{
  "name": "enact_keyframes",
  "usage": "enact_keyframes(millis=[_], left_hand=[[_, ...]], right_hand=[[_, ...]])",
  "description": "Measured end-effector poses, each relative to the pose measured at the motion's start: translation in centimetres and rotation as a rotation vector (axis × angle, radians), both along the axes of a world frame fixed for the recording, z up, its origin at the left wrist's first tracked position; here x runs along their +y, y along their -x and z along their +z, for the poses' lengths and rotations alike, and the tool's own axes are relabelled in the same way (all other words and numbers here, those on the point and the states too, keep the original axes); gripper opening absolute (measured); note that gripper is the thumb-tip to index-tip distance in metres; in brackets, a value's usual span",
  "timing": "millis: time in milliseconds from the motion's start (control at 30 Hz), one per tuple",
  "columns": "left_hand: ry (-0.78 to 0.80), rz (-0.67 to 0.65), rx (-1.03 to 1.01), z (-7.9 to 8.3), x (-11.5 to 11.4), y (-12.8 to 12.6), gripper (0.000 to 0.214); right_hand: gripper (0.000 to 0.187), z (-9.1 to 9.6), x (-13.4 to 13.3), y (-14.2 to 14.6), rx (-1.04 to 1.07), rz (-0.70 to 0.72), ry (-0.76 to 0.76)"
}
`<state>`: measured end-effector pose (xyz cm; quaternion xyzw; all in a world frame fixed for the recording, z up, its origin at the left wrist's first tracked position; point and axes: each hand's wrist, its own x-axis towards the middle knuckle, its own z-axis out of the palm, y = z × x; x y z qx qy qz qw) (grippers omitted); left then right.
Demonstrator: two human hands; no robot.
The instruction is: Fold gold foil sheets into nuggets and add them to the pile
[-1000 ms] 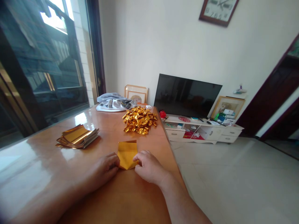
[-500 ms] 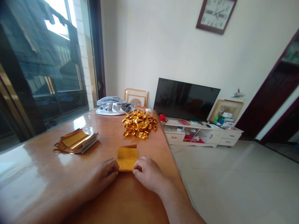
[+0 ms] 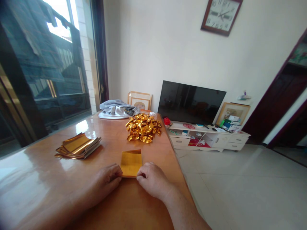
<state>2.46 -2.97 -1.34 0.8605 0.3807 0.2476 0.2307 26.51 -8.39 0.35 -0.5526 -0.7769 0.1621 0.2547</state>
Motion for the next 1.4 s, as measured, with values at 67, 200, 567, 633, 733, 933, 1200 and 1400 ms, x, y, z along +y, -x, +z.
enact_keyframes(millis=[67, 200, 567, 633, 733, 933, 1200, 1400], left_hand=[[0.008, -0.016, 0.014, 0.5, -0.1, 0.0, 0.007], [-0.003, -0.021, 0.032, 1.2, -0.3, -0.1, 0.005], [0.004, 0.009, 0.117, 1.8, -0.7, -0.1, 0.020], [0.011, 0.013, 0.132, 2.1, -0.8, -0.1, 0.021], [0.021, 0.021, 0.148, 2.4, -1.0, -0.2, 0.023], [0.042, 0.018, 0.133, 2.7, -1.2, -0.1, 0.028], [-0.005, 0.027, 0.121, 1.2, -0.9, 0.0, 0.030], [-0.011, 0.024, 0.147, 1.2, -0.9, 0.2, 0.032]], right_hand=[[0.015, 0.0, 0.0, 0.0, -0.001, -0.001, -0.001], [0.014, -0.1, 0.0, 0.0, -0.011, -0.009, -0.004], [0.012, -0.3, -0.1, 0.0, -0.010, -0.008, 0.015], [0.011, -0.3, -0.1, 0.0, -0.010, -0.014, 0.015], [0.012, -0.2, -0.2, 0.0, -0.004, -0.014, 0.016], [0.014, 0.0, -0.3, 0.1, 0.012, -0.008, 0.020], [0.015, -0.1, -0.4, 0.0, 0.026, -0.015, 0.023], [0.016, 0.3, -0.5, -0.2, 0.032, -0.010, 0.050]])
